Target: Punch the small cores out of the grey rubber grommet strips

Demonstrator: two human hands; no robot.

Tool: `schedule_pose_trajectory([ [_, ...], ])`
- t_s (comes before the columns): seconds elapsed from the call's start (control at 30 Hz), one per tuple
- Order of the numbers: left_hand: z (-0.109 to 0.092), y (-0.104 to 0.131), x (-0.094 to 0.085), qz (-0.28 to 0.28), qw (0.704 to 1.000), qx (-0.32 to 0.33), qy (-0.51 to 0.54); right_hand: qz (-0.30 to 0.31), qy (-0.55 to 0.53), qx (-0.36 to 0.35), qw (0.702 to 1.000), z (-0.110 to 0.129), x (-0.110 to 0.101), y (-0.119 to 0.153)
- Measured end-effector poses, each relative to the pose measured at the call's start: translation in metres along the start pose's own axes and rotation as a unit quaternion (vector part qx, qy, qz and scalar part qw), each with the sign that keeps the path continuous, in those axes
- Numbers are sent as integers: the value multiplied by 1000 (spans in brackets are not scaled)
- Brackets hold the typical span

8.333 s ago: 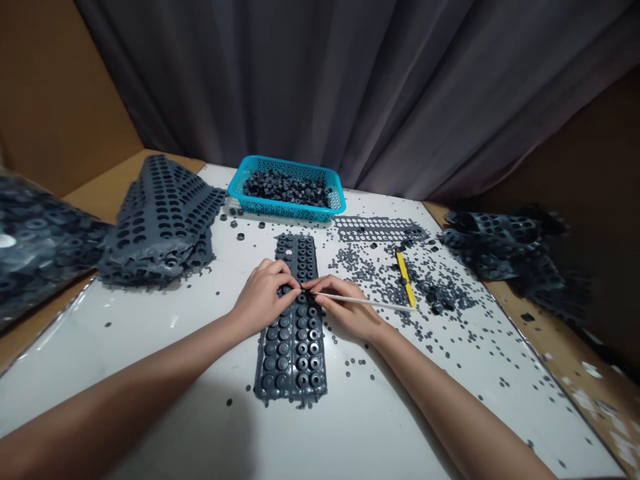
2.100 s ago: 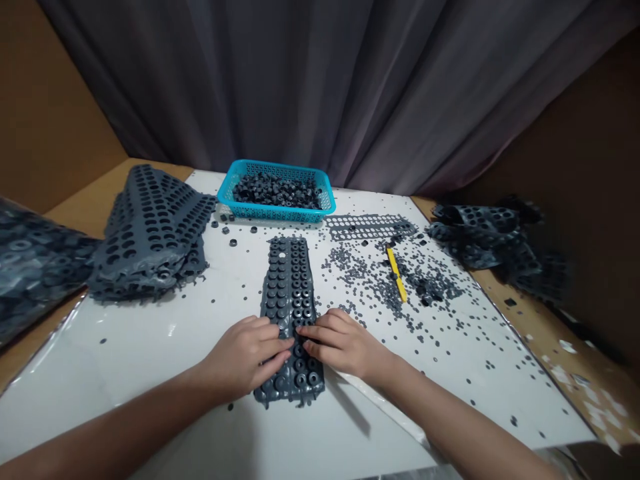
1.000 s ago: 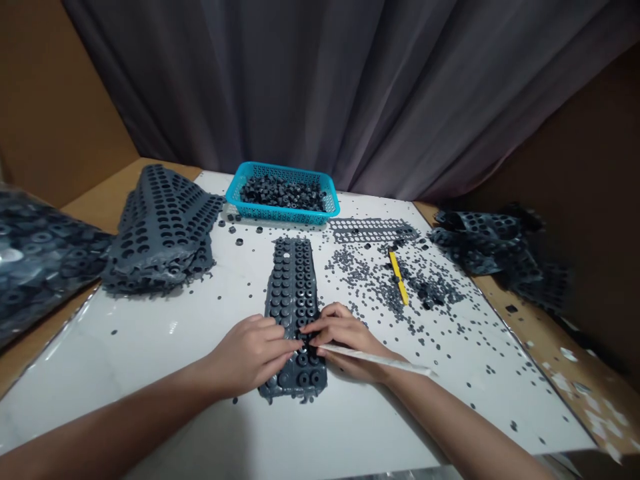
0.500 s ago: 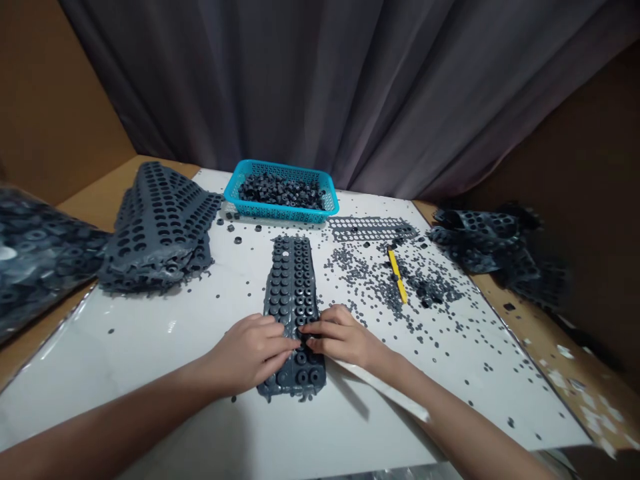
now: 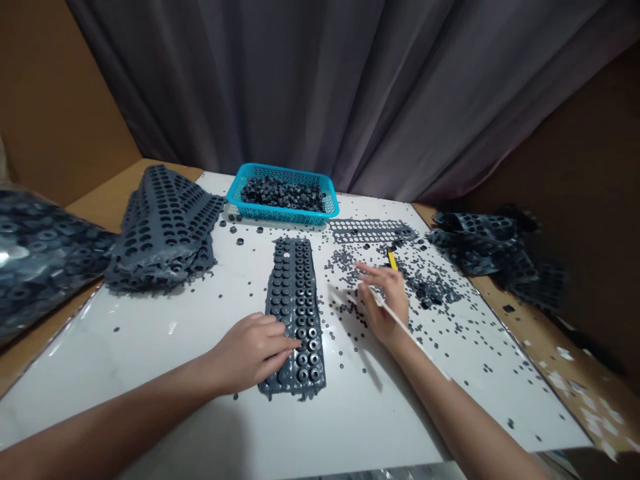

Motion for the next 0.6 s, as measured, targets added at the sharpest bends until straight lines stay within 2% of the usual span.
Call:
schedule_pose_trajectory([
  [0.07,1,-1,-7,-24,999,-2,26,-51,81,84,992,-23,-19,-3],
  [0.13,6,-2,-17,-58,996,-21,59,-72,110,149,980,-37,-31,-3],
  [0.2,14,-2,-25,-83,992,-54,76,-50,48,186,980,-39,-28,-2],
  [0.27,20,-2,-28,-80,991,-75,73,12,-63,188,980,-24,-10,1],
  [0.37,24,-1,-33,-73,993,-70,58,112,-186,114,969,23,23,9],
  [0.47,37,2,-49,-120,988,-98,8,132,-256,-6,958,66,37,17],
  [0.53,50,5,-60,-151,978,-141,-35,152,-289,-62,943,82,43,22],
  [0.6,61,7,-68,-169,968,-170,-69,185,-296,-86,933,89,47,25],
])
Point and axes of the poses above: each hand's wrist, its own y-axis away from the middle knuckle, its own x-axis out of the palm, z = x × y, the point moved 8 cm from there along -y, towards the middle knuckle, and after that the axes turned 4 degrees about -x, right-handed, at the moved point
